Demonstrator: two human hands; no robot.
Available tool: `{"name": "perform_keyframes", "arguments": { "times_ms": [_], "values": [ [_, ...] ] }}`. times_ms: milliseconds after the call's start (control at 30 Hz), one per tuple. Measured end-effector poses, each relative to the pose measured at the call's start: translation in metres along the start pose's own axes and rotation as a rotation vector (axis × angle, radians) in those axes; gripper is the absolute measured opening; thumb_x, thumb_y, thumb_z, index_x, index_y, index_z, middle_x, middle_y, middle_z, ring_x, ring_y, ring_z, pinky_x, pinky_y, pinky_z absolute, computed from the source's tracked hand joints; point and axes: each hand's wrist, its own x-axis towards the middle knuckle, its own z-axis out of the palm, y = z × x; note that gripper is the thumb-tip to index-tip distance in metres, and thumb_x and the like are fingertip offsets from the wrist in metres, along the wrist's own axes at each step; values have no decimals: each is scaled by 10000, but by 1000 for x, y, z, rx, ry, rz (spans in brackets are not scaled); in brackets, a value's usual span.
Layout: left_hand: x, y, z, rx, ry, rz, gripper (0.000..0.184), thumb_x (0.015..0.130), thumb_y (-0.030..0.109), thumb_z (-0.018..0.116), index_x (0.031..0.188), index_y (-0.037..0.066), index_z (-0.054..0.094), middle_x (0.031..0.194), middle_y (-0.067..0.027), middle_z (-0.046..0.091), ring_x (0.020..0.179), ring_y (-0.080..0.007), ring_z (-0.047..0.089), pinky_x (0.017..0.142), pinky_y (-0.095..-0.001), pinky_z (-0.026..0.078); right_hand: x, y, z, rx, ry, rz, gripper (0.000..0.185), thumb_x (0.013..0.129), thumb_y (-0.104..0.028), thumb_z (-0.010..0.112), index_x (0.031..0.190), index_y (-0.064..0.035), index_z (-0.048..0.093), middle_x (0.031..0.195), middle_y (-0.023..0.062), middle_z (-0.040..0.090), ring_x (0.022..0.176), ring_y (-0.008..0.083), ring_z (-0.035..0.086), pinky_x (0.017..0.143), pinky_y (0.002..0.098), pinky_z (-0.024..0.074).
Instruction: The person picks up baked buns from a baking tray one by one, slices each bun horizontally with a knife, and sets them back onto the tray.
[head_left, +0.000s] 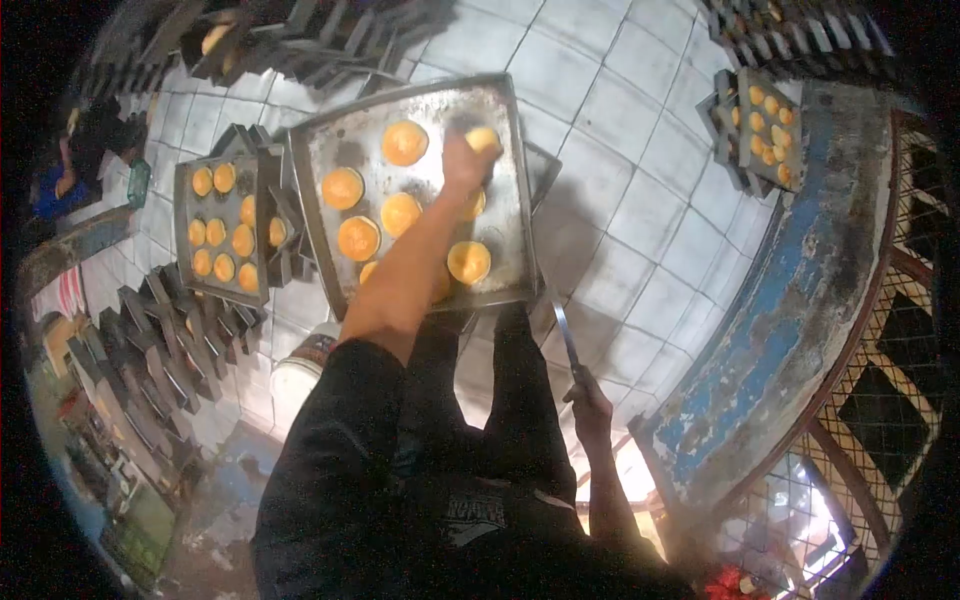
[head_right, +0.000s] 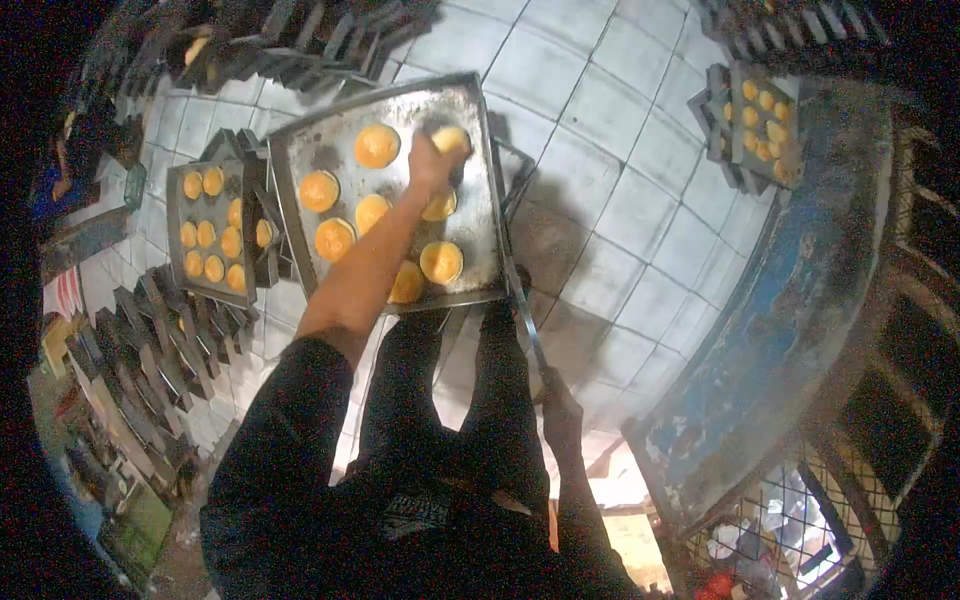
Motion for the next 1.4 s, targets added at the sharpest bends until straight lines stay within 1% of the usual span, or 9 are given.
{"name": "perform_keyframes", "arguments": {
  "times_ms": [67,100,233,300,333,667,700,933,1400],
  "values": [
    [-32,28,-23,-199,-95,-218,869,739,393,893,1323,-84,461,1180,-238,650,1041,-312,676,882,-371,560,12,-48,-3,15,28,138,398,1036,-129,561,1427,-58,566,833,2,640,694,74,521,648,256,455],
    [-38,13,-13,-469,-6,-146,781,814,343,854,1356,-47,450,1185,-204,653,1010,-287,687,856,-349,576,20,-74,-4,15,-4,122,412,1036,-114,547,1444,-59,544,1095,71,646,912,136,589,768,279,493],
    [-96,66,-80,-1489,-272,-413,421,1021,297,601,1369,77,510,1227,-117,660,1108,-249,660,899,-401,572,26,-155,-15,-62,-99,86,477,1022,-113,551,1492,-74,476,1388,147,628,1206,242,635,950,375,524],
    [-124,96,-119,-1755,-263,-480,424,1028,390,568,1342,107,532,1249,-101,653,1137,-241,644,955,-419,546,26,-189,-6,-13,15,-431,421,1042,-128,525,1455,-47,525,923,75,697,742,131,615,700,295,521],
    [-141,123,-141,-1805,-202,-473,442,1031,466,541,1312,124,558,1246,-86,659,1126,-233,648,955,-421,543,22,-202,-6,-2,6,-476,421,1042,-128,525,1455,-47,525,923,75,697,742,131,615,700,295,521],
    [-190,221,-236,-1903,13,-297,495,897,632,647,893,137,660,784,-36,671,716,-218,660,617,-358,529,-40,-303,-11,-87,-94,-643,463,995,-139,578,1427,20,530,816,113,684,756,154,643,724,307,531],
    [-191,226,-240,-1898,51,-311,496,895,622,654,846,128,645,736,-35,642,655,-213,635,587,-351,524,-44,-304,-16,-114,-141,-628,411,1002,-129,554,1372,49,550,1200,320,651,1090,422,677,923,417,535],
    [-221,248,-255,-1913,17,-173,461,893,616,658,859,156,644,745,-28,648,675,-200,642,607,-347,526,-60,-300,-35,-150,-119,-716,412,992,-114,568,1371,46,553,1271,312,626,1151,436,645,937,432,536],
    [-267,256,-262,-1746,-39,-8,462,879,606,709,948,156,636,816,-4,669,746,-175,669,688,-343,574,-80,-304,-56,-135,-105,-825,423,974,-119,584,1378,6,566,1003,312,667,883,449,683,756,422,541]
  ]
}}
